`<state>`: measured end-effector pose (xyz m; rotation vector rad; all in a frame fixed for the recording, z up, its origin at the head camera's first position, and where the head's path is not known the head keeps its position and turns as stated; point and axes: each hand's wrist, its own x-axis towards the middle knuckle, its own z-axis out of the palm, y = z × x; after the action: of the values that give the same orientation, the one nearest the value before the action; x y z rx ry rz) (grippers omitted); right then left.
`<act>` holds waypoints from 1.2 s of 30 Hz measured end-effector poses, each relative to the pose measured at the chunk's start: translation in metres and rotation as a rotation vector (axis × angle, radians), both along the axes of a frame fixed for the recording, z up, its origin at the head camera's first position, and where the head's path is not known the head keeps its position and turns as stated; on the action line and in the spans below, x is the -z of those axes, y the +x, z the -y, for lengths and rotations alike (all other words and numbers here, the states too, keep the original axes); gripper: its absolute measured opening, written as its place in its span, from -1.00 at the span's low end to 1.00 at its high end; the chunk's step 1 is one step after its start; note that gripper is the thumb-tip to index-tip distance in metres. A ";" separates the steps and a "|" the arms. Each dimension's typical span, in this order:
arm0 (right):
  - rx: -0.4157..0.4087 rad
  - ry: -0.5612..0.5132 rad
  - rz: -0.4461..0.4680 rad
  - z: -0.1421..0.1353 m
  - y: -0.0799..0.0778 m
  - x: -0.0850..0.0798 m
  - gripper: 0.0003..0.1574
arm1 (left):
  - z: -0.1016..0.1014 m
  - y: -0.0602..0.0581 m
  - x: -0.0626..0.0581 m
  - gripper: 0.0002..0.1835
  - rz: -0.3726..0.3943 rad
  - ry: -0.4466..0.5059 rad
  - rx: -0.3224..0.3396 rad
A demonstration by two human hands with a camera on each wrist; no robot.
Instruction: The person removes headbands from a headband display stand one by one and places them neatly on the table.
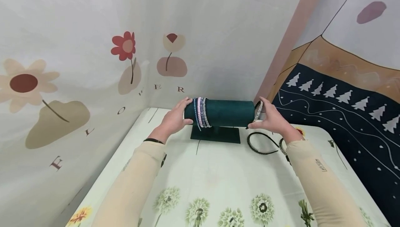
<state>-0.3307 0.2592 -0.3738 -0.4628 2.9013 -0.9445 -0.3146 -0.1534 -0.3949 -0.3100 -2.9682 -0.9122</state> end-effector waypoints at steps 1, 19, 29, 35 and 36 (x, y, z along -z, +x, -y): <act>-0.009 -0.005 -0.013 0.003 0.000 -0.002 0.72 | 0.001 0.000 0.000 0.01 0.000 -0.003 0.000; -0.034 0.032 -0.100 0.005 0.006 -0.014 0.61 | 0.000 0.000 0.001 0.01 -0.009 -0.004 -0.003; 0.133 0.296 -0.026 -0.092 0.014 -0.008 0.81 | -0.001 -0.002 0.000 0.02 -0.012 -0.016 0.002; 0.204 0.428 -0.007 -0.148 0.030 0.010 0.78 | -0.001 0.001 -0.001 0.01 0.001 -0.019 -0.001; 0.209 0.458 -0.014 -0.156 0.033 0.013 0.77 | -0.001 0.001 -0.001 0.01 0.004 -0.018 -0.003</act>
<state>-0.2980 0.4150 -0.3872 -0.1357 3.0814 -0.2632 -0.3134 -0.1523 -0.3937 -0.3049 -2.9812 -0.8877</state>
